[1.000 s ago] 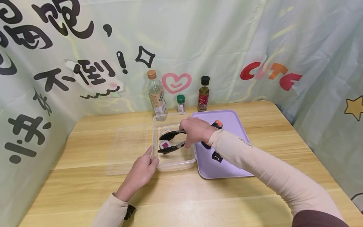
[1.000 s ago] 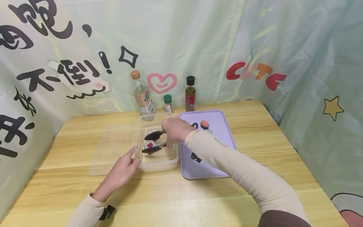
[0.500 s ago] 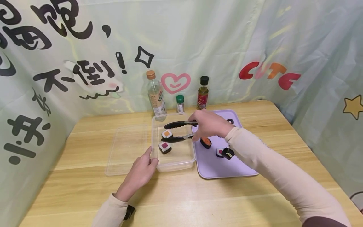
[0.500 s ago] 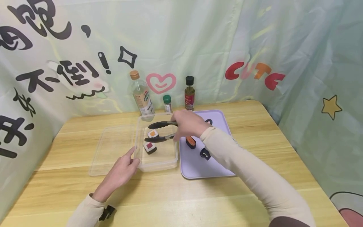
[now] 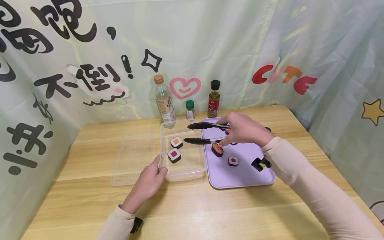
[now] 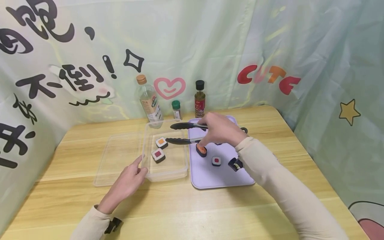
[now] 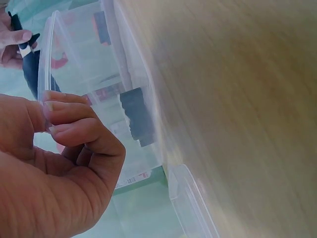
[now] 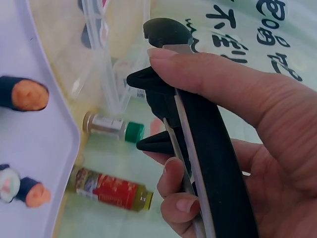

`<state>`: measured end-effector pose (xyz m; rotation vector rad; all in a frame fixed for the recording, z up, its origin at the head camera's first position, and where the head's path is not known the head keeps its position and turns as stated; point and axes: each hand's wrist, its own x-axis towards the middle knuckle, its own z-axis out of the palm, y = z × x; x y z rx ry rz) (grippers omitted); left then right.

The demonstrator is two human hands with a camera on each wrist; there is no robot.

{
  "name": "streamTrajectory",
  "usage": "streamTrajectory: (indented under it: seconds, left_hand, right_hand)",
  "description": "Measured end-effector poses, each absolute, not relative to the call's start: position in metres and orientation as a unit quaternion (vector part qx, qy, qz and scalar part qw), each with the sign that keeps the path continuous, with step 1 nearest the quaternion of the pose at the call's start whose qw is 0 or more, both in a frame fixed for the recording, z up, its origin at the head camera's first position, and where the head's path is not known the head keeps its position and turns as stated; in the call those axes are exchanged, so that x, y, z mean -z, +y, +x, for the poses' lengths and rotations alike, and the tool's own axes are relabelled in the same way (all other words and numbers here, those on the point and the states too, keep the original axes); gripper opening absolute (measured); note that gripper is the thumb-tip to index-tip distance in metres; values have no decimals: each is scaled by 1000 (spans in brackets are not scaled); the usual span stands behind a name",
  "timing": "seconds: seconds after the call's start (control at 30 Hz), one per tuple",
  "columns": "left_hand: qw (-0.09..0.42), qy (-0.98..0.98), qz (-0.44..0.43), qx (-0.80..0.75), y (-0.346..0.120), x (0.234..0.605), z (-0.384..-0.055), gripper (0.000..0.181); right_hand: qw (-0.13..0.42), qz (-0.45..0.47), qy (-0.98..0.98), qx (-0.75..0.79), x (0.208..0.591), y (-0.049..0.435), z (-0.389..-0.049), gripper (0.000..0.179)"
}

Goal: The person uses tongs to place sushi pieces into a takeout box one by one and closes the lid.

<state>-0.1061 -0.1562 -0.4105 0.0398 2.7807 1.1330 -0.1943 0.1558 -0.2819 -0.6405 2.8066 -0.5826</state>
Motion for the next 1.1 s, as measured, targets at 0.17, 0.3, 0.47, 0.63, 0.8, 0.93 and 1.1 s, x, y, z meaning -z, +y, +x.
streamTrajectory:
  seconds: [0.17, 0.3, 0.47, 0.63, 0.8, 0.93, 1.1]
  left_hand:
    - [71, 923, 15, -378, -156, 411, -106, 64]
    - [70, 923, 15, -378, -156, 410, -106, 64]
    - [69, 923, 15, -379, -156, 410, -106, 64]
    - [69, 923, 16, -379, -156, 410, -106, 64]
    - [68, 922, 16, -380, -155, 410, -106, 64]
    - [68, 922, 17, -380, -156, 410, -106, 64]
    - [69, 922, 18, -381, -156, 411, -106, 64]
  right_hand:
    - [92, -207, 952, 208, 285, 175, -189, 68]
    - [92, -198, 952, 216, 290, 189, -185, 68]
    - [94, -185, 955, 212, 299, 203, -182, 70]
    - [97, -176, 957, 212, 310, 214, -180, 72]
    - [101, -172, 956, 214, 320, 220, -178, 73]
    - [103, -177, 954, 219, 329, 224, -176, 71]
    - [101, -179, 954, 217, 338, 227, -174, 73]
